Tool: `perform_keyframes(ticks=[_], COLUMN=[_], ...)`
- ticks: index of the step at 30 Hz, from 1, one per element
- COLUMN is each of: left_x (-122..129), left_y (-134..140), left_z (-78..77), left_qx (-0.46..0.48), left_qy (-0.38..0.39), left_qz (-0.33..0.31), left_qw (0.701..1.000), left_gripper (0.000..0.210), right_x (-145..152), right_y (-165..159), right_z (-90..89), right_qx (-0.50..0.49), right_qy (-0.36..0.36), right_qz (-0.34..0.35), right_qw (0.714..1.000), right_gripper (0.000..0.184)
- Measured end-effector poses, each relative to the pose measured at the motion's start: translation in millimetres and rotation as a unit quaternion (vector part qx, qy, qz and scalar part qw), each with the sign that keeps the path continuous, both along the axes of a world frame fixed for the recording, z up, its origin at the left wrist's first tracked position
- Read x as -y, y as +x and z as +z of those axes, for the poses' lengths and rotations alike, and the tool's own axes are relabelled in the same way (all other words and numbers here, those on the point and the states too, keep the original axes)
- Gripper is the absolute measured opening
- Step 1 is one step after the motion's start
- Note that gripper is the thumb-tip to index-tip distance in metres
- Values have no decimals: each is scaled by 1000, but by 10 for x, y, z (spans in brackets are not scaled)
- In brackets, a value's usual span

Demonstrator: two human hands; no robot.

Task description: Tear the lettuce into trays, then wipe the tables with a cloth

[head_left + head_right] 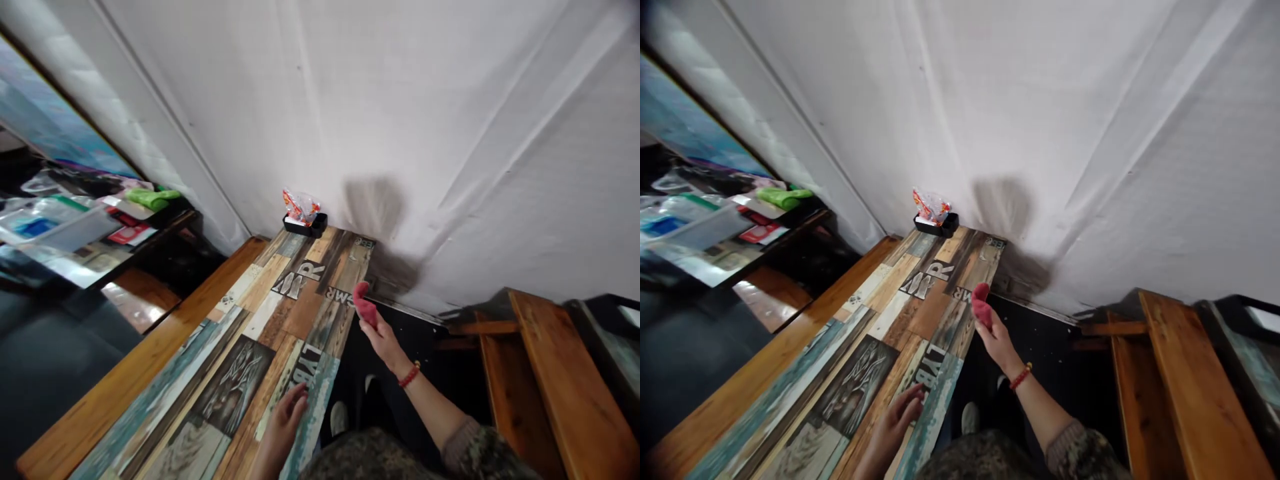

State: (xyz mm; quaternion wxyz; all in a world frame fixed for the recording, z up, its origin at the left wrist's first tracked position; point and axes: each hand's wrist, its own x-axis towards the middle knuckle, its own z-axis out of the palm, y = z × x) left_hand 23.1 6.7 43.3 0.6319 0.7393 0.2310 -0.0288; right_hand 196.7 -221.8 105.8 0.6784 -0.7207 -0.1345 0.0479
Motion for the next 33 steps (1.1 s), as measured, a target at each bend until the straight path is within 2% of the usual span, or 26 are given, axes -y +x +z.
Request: perform_keyframes(ticks=[1,3,5,7,10,13,17,19,21,23,25,27,30,32,33], left_x=[-56,-109,-102,-55,58,187,297,300,270,216,152,95,53,58,66], left_y=[-30,-57,-15,113,483,1022,1765,2030,2183,2231,2206,2154,2107,2114,2123], left_z=[-16,-45,-74,-88,-4,241,580,658,671,639,584,526,470,450,438], left_qx=[-9,-32,-55,-75,-95,-106,-108,-112,-117,-121,-130,-140,-170,-195,-205], left_qy=[-7,-25,-37,-50,-58,-55,-25,-2,18,36,44,31,-5,-22,-30], left_qz=[25,66,110,149,196,195,149,147,143,143,161,191,211,212,214], left_qw=[1000,997,992,985,974,974,983,983,983,982,977,971,963,958,955], left_gripper=[68,76,81,83,82,77,72,71,70,68,67,68,70,71,71], right_x=[-72,-213,-330,-405,-453,-497,-530,-515,-524,-601,-750,-936,-1199,-1339,-1394], right_y=[174,468,690,871,1138,1399,1670,1836,2097,2489,3010,3619,4489,4847,4911], right_z=[-46,-250,-543,-837,-1146,-1294,-1465,-1585,-1704,-1774,-1755,-1649,-1458,-1415,-1427], right_qx=[66,147,159,148,142,162,193,215,241,260,274,282,265,227,208], right_qy=[-84,-223,-308,-349,-390,-411,-377,-354,-344,-358,-393,-433,-492,-528,-539], right_qz=[29,92,145,177,210,288,426,485,517,495,421,335,237,169,137], right_qw=[994,959,927,908,885,850,799,770,746,748,770,788,795,801,805], right_gripper=[51,59,60,58,64,72,70,66,61,59,59,57,53,50,50])
